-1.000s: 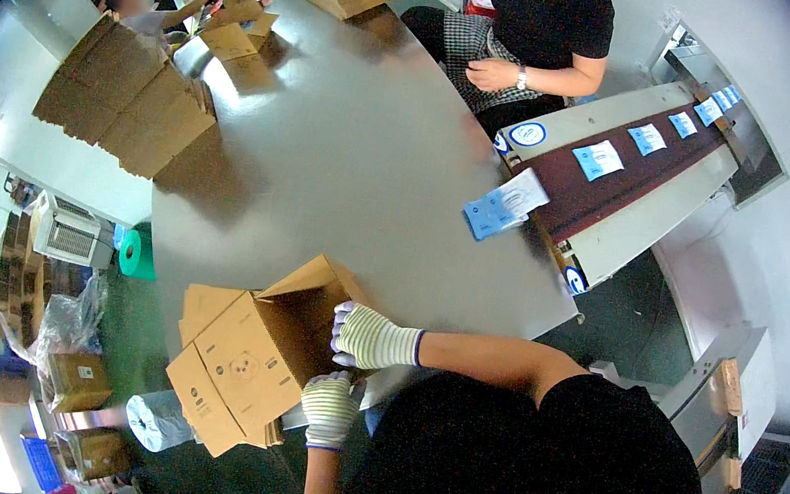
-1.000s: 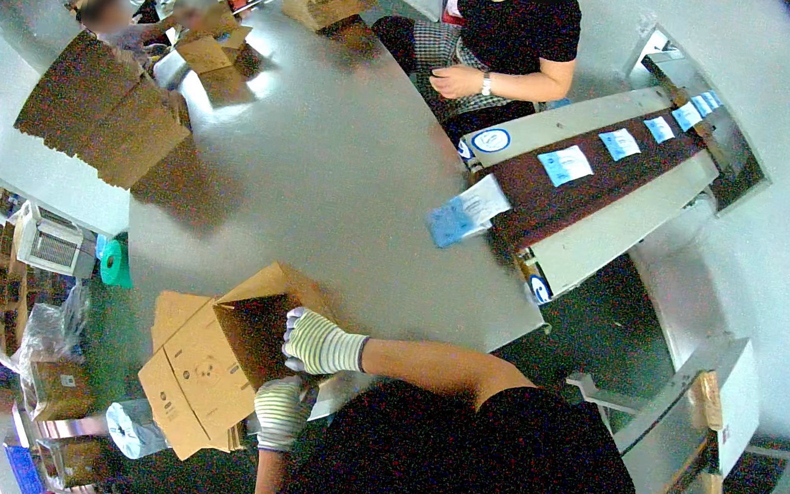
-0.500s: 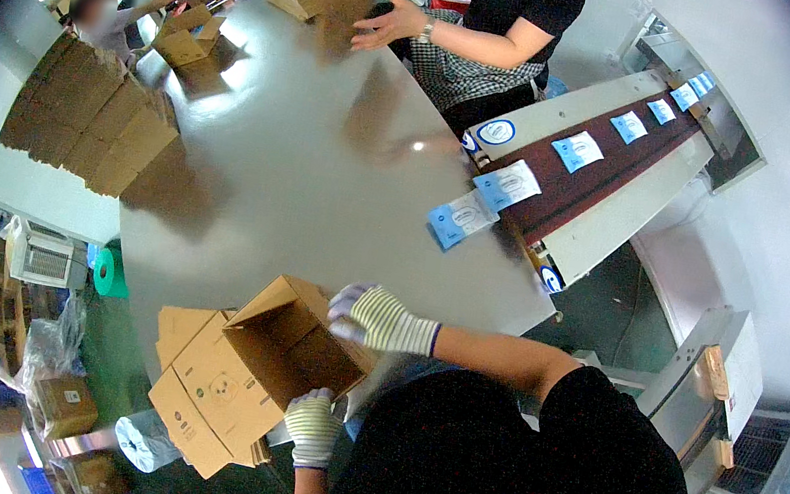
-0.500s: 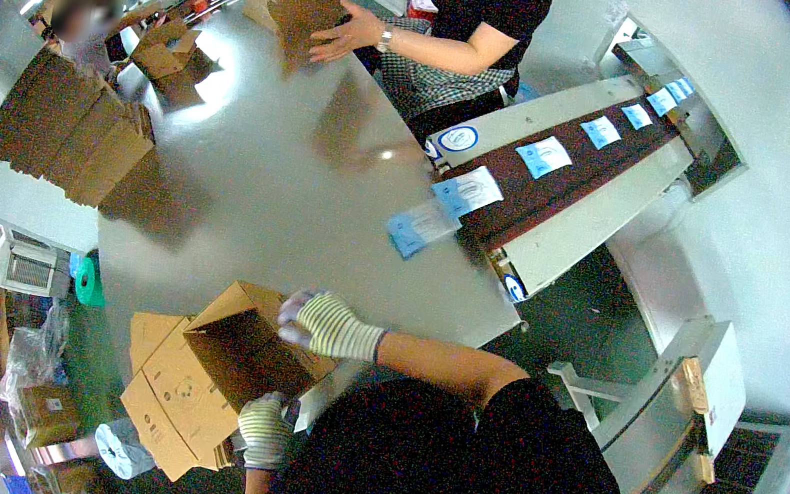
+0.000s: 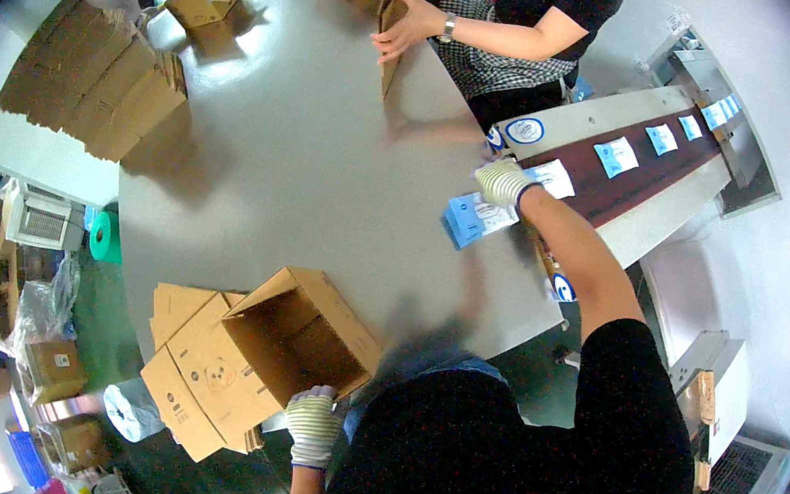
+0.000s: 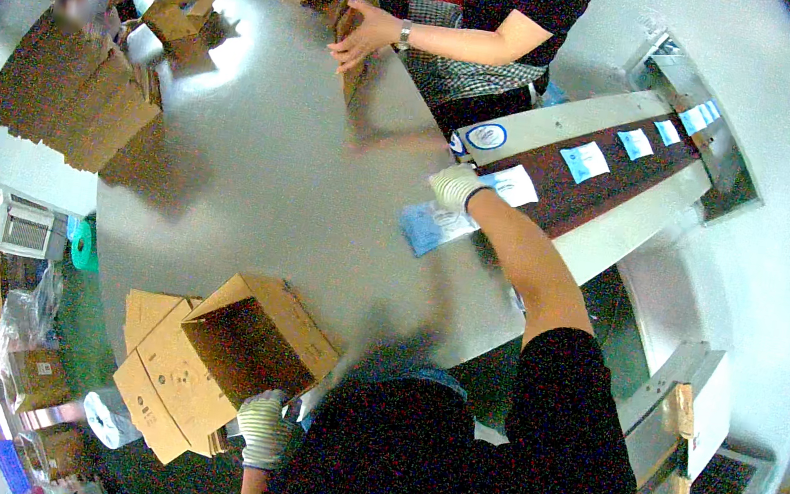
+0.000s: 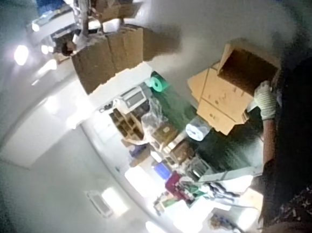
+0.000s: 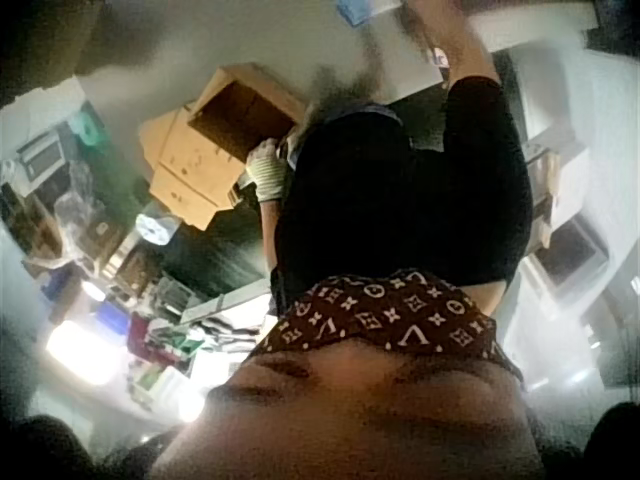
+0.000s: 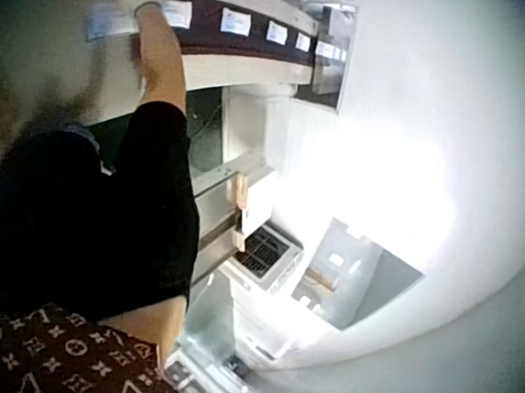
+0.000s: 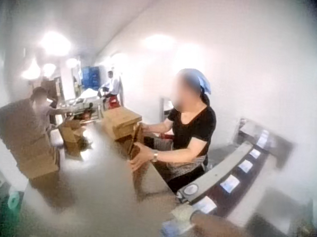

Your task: The person assembles small cardboard boxes by hand and fills them with items taken from a conveyor belt while wearing gloves.

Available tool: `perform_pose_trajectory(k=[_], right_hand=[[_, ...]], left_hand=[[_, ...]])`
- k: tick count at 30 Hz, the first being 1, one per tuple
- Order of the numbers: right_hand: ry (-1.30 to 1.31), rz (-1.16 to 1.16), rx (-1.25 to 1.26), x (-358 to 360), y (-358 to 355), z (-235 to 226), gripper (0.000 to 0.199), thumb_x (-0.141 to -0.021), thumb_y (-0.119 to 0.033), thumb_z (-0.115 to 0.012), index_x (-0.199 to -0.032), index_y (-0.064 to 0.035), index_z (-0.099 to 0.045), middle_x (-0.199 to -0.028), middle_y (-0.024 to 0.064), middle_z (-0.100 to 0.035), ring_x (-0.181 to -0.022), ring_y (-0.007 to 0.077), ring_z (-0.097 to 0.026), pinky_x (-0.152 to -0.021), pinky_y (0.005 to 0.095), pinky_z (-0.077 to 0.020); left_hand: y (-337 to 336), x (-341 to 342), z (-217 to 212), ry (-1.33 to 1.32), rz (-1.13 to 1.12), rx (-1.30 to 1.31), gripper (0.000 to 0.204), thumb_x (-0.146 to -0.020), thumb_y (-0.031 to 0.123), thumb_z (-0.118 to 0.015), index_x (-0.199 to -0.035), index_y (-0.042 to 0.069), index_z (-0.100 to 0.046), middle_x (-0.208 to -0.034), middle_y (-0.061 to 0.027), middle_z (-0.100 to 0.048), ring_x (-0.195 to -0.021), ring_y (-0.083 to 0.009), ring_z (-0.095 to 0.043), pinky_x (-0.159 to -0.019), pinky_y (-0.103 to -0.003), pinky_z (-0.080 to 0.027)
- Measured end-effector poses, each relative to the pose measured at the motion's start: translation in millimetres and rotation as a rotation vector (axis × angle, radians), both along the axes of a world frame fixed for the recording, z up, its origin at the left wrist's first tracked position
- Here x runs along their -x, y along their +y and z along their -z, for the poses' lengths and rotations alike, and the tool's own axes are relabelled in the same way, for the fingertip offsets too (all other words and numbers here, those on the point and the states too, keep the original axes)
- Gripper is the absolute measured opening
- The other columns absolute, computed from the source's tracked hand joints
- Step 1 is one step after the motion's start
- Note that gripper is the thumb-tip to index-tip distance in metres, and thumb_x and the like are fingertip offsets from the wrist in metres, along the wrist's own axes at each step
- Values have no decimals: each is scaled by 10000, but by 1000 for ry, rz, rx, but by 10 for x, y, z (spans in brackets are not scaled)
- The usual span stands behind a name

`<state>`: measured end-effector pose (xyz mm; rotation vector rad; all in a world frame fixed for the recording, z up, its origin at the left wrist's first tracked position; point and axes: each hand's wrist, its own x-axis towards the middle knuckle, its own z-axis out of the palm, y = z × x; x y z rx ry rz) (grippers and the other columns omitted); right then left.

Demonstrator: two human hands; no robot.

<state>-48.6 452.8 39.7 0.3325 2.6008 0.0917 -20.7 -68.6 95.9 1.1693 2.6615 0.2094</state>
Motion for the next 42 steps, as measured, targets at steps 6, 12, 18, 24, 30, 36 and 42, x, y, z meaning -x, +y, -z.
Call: perform_pose_trajectory(k=[6, 12, 18, 24, 30, 36, 42], right_hand=[[-276, -45, 84, 244, 390, 376, 330, -719, -187, -648, -1003, -19, -661, -1046, 197, -641, -966, 324, -626, -836, 438, -493], [-393, 59, 233, 116, 283, 865, 451, -676, -344, -697, -982, -17, -647, -960, 164, -670, -881, 281, -648, -735, 393, -518], [-112, -18, 64, -366, -828, 222, 608, -576, -490, -736, -966, -26, -677, -1007, 204, -646, -1060, 337, -578, -936, 470, -407], [130, 69, 228, -1174, -1900, 633, 686, -645, -349, -752, -1190, -25, -490, -1207, 184, -533, -1151, 298, -496, -988, 522, -340], [504, 273, 1119, -934, -2105, 25, 494, -705, -261, -730, -1118, -67, -542, -1050, 114, -638, -985, 248, -606, -861, 389, -488], [511, -66, 1702, -439, -3114, -1331, 366, -738, -230, -659, -1053, -66, -570, -1037, 110, -641, -965, 267, -609, -860, 399, -482], [411, -500, 336, -260, -3795, -252, 303, -879, -228, -451, -1095, -46, -560, -1170, 170, -564, -1082, 305, -539, -968, 498, -378]], left_hand=[[71, 24, -92, -35, 2, -63, 215, -758, 297, -597, -777, 84, -570, -741, -126, -580, -720, -325, -570, -664, -427, -436], [104, 41, -114, -77, -25, 68, 240, -730, 266, -659, -880, 98, -577, -829, -93, -601, -813, -296, -576, -747, -408, -438], [52, 17, -32, -68, -40, 65, 241, -752, 306, -649, -855, 103, -571, -788, -90, -588, -794, -289, -578, -731, -407, -436], [137, -16, -31, -4, -19, -44, 252, -750, 326, -651, -853, 110, -572, -796, -82, -603, -771, -285, -591, -723, -397, -451], [113, -138, 87, -36, -1, 94, 135, -799, 211, -534, -881, 107, -561, -820, -84, -600, -796, -269, -604, -699, -390, -471], [147, -384, 139, 105, 110, 133, 196, -818, 139, -469, -983, 75, -552, -824, -87, -594, -733, -216, -608, -597, -354, -481], [199, -504, 165, 90, 64, 137, 197, -820, 150, -475, -984, 90, -567, -846, -87, -606, -720, -215, -602, -602, -349, -478]])
